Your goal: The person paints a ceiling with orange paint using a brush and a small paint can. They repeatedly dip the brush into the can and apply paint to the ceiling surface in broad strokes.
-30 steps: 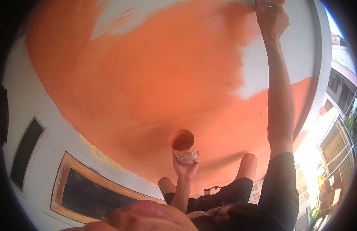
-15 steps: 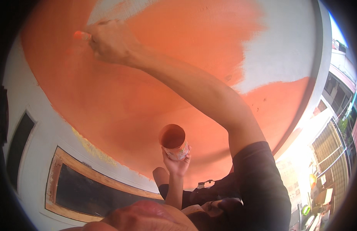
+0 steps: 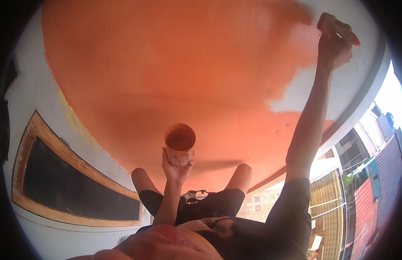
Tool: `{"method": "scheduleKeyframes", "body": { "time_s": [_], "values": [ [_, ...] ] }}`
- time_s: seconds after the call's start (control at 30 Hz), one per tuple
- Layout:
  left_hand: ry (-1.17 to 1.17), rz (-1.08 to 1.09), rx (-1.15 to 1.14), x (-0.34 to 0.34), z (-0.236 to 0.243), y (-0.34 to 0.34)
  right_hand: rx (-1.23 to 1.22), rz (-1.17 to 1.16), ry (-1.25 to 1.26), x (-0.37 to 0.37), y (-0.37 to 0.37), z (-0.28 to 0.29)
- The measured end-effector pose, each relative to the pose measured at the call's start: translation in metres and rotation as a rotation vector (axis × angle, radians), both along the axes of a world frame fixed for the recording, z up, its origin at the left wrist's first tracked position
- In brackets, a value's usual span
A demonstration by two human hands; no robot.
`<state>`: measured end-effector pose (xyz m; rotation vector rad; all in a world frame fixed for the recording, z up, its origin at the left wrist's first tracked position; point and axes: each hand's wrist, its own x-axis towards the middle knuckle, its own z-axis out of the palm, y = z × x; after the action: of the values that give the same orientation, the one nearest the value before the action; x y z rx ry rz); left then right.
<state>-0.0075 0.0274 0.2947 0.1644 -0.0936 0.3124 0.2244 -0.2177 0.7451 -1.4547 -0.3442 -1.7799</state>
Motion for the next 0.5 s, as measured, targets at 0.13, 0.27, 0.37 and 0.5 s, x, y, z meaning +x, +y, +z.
{"method": "scheduleKeyframes", "body": {
  "time_s": [0.13,0.27,0.37,0.5],
  "values": [
    [-0.006,-0.005,-0.010,0.001,0.003,-0.006,-0.286,0.221,-0.215,-0.013,0.111,0.002],
    [-0.054,-0.016,0.002,0.001,0.009,-0.013,-0.642,0.429,-0.411,-0.077,0.223,-0.018],
    [-0.067,0.021,0.030,-0.004,0.010,-0.017,-0.752,0.623,-0.241,-0.108,0.234,-0.017],
    [-0.028,0.058,0.029,-0.014,0.006,-0.015,-0.826,0.945,-0.108,-0.072,0.182,-0.010]
  ]
}}
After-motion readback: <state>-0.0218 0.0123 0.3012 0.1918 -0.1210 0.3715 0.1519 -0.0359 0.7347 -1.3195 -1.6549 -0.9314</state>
